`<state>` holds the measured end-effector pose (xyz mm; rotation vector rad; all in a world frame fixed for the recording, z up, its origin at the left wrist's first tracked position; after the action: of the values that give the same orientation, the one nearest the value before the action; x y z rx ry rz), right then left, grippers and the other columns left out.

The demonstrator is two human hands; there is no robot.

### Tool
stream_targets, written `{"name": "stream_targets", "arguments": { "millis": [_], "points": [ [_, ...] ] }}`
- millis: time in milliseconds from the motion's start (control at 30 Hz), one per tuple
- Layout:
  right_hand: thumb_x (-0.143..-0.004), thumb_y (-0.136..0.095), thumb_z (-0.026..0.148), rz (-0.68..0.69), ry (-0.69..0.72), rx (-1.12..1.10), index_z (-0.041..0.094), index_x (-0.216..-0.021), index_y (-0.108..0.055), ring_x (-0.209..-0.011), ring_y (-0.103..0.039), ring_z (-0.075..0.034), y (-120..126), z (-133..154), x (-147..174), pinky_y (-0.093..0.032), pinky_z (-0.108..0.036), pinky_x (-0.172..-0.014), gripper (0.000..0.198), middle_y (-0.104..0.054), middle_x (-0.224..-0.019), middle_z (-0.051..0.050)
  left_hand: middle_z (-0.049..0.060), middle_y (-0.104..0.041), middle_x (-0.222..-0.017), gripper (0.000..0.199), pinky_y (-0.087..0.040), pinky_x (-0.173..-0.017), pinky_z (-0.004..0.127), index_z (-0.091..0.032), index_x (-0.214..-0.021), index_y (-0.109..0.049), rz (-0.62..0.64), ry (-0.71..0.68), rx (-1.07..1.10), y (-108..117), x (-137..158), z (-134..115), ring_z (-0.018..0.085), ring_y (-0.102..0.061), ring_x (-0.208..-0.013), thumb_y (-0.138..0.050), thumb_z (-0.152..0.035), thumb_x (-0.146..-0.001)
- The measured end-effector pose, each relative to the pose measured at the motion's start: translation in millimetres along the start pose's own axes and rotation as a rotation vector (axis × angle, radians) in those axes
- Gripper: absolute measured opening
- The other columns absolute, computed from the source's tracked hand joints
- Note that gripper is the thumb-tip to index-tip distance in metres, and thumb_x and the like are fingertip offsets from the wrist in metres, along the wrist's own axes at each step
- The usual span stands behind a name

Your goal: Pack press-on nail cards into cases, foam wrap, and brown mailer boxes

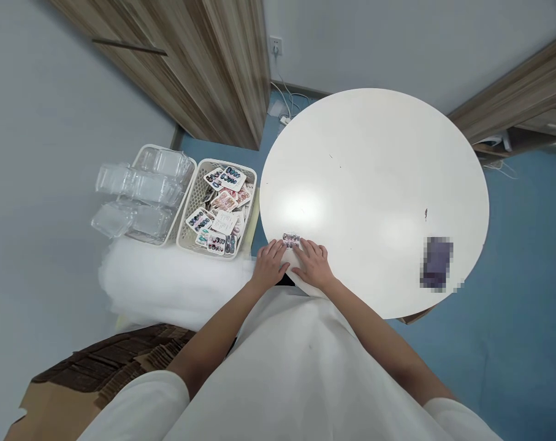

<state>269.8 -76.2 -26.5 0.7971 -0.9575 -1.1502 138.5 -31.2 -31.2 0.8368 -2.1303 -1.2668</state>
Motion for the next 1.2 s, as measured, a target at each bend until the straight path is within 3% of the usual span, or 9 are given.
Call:
{"name": "stream_targets", "arguments": {
  "millis": [233, 500, 833, 1200],
  "points": [
    [-0.079, -0.044, 0.044, 0.033, -0.061, 0.081, 0.022, -0.131, -0.033, -0.127, -0.020, -0.030, -4, 4, -19, -0.016, -0.049, -0.095, 0.057, -0.023, -0.143, -0.011, 0.011, -0.037, -0.136, 0.050, -0.020, -0.099, 0.045, -0.017, -0.130, -0.035, 0.035, 0.018, -0.093, 4, -14, 8, 0.027, -0.023, -0.130, -0.034, -0.037, -0.085],
    [-0.080, -0.043, 0.044, 0.009, -0.107, 0.056, 0.021, -0.131, -0.034, -0.127, -0.021, -0.030, 1, 4, -38, -0.016, -0.049, -0.096, 0.056, -0.024, -0.143, -0.013, 0.010, -0.033, -0.139, 0.052, -0.020, -0.099, 0.044, -0.017, -0.132, -0.032, 0.063, 0.029, -0.074, 10, -32, 19, 0.026, -0.018, -0.132, -0.035, -0.037, -0.084],
    [-0.080, -0.045, 0.043, 0.032, -0.115, 0.056, 0.022, -0.132, -0.032, -0.127, -0.019, -0.031, 0, 10, -49, -0.017, -0.049, -0.095, 0.058, -0.021, -0.144, -0.011, 0.011, -0.032, -0.139, 0.054, -0.018, -0.100, 0.045, -0.017, -0.134, -0.028, 0.077, 0.070, -0.019, 12, -33, 29, 0.027, -0.018, -0.132, -0.036, -0.036, -0.084],
    [-0.079, -0.044, 0.045, 0.013, -0.055, 0.043, 0.023, -0.135, -0.025, -0.127, -0.020, -0.029, 3, 4, -43, -0.017, -0.047, -0.094, 0.063, -0.019, -0.144, -0.012, 0.011, -0.026, -0.142, 0.054, -0.017, -0.102, 0.042, -0.015, -0.135, -0.024, 0.019, 0.084, -0.010, 6, -28, 24, 0.025, -0.014, -0.133, -0.033, -0.035, -0.086]
  ]
}}
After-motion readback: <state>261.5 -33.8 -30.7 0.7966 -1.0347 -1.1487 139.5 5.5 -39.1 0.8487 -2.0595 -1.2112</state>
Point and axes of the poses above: each hand's wrist, its own x-axis away from the middle knuckle, its own y-axis out of the back of the hand, z = x × y, the point moved 5 cm from there along -x, towards the middle knuckle
